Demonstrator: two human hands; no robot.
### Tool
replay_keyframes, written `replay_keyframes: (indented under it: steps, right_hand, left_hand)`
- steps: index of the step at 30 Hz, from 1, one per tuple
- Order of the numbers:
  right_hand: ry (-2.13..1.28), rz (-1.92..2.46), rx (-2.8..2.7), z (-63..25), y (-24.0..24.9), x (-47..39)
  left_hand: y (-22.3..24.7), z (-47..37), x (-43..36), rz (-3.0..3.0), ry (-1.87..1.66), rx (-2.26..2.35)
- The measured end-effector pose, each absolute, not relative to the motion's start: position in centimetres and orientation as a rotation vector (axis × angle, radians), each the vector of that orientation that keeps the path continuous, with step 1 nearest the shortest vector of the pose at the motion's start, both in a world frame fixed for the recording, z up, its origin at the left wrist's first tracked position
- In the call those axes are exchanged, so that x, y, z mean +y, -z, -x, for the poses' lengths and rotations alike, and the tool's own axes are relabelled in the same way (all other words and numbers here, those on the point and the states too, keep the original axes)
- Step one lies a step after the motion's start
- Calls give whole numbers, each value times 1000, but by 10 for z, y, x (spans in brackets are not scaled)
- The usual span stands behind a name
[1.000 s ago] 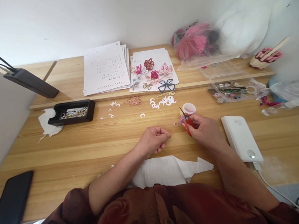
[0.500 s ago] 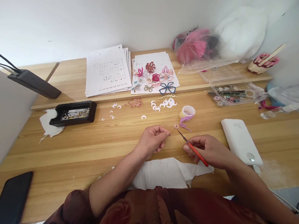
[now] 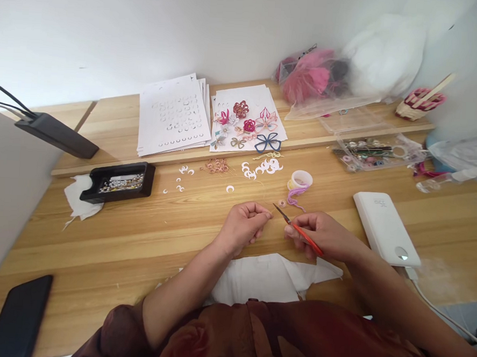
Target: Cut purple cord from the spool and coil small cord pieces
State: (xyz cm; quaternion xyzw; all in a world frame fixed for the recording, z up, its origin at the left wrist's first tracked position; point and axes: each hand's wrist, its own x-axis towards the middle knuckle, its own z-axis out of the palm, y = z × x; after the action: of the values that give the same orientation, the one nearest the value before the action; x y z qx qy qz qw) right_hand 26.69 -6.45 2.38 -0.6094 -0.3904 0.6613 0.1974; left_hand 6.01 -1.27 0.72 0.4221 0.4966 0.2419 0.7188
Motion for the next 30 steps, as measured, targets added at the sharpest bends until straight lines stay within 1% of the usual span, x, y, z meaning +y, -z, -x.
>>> replay_keyframes:
  steps: [8, 15, 24, 30]
  right_hand:
    - [-1892, 1596, -1033, -267, -23, -65]
    - [-1989, 1449, -982, -269, -16, -68]
    - [-2075, 1349, -969, -269, -11, -70]
    - [-2095, 1270, -976, -267, -6, -69]
  left_hand:
    - [-3, -59, -12, -936, -562, 1064]
    - [-7, -57, -10, -845, -705, 965]
    - [-7, -50, -8, -924, -587, 779]
    - [-5, -52, -8, -942, -619, 750]
